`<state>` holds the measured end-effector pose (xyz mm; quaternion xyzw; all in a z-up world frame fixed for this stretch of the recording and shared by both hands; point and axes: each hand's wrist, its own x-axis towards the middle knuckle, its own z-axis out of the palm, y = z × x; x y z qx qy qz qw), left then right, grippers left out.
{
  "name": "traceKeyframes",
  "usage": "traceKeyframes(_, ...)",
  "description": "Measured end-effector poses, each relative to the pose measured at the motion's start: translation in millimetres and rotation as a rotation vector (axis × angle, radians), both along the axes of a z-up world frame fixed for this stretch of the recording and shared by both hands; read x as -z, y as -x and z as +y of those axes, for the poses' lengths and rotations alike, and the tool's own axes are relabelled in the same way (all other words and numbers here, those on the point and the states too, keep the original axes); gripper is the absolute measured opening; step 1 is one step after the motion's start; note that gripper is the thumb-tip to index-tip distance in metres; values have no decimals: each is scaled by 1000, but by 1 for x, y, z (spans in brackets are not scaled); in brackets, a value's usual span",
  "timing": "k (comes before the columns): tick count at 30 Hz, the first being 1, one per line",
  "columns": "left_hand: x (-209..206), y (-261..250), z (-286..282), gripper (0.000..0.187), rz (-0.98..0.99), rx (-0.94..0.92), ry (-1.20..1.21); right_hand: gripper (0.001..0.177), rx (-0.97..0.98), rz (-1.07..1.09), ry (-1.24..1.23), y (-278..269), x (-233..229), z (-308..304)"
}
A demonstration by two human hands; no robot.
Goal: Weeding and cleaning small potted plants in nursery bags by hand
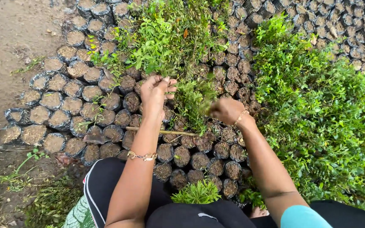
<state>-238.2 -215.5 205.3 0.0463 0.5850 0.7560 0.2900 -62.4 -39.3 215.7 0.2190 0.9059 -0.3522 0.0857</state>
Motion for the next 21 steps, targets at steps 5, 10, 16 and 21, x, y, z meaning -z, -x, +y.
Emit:
traceKeyframes(5,-6,-2,-1,9,16,16,4,12,14,7,142,-8,-3,5)
traceKeyframes(10,-8,-7,-3,8,44,4,21,12,96,222,406,-26,43,30)
traceKeyframes(16,3,-30,6,14,113,267,30,11,517,548,902,1,4,-12)
traceKeyframes(21,4,-39,13,16,231,353,113,19,540,587,736,18,29,-24)
